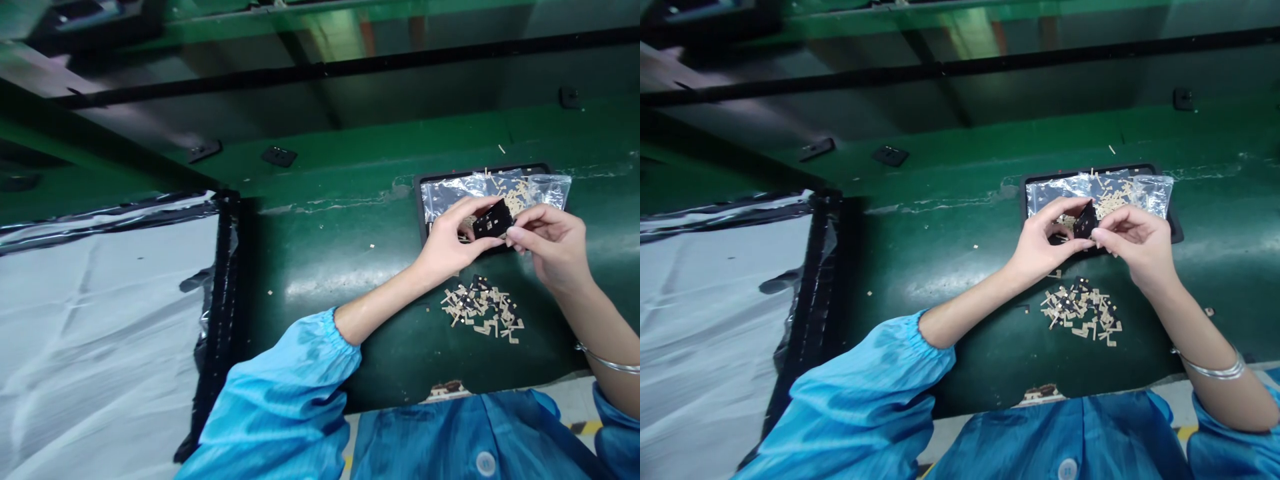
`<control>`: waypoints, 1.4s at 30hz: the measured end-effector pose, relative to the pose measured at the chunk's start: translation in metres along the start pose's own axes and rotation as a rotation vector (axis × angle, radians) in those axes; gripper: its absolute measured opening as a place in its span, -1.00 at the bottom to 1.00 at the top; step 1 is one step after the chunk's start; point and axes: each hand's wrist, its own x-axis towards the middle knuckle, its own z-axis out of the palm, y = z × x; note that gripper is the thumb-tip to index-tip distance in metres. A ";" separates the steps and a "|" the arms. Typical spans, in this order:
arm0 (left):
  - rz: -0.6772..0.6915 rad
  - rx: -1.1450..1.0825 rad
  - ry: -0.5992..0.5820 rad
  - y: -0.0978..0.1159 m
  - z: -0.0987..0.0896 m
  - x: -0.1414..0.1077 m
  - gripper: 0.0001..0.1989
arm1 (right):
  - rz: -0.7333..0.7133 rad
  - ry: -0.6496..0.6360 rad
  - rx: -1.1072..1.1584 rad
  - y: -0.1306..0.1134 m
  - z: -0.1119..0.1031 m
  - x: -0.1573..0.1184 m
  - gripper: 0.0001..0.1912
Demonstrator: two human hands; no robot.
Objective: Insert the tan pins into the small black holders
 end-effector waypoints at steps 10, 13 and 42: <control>0.104 0.160 0.042 0.000 -0.001 -0.002 -0.60 | 0.187 -0.129 0.142 -0.004 0.000 0.004 -0.81; 0.203 0.211 0.042 -0.001 0.000 -0.002 -0.63 | 0.245 -0.164 0.152 -0.006 -0.001 0.005 -0.78; -0.055 0.227 0.480 -0.049 -0.083 0.091 -0.80 | -0.780 -0.352 -1.182 0.007 0.045 -0.039 -0.75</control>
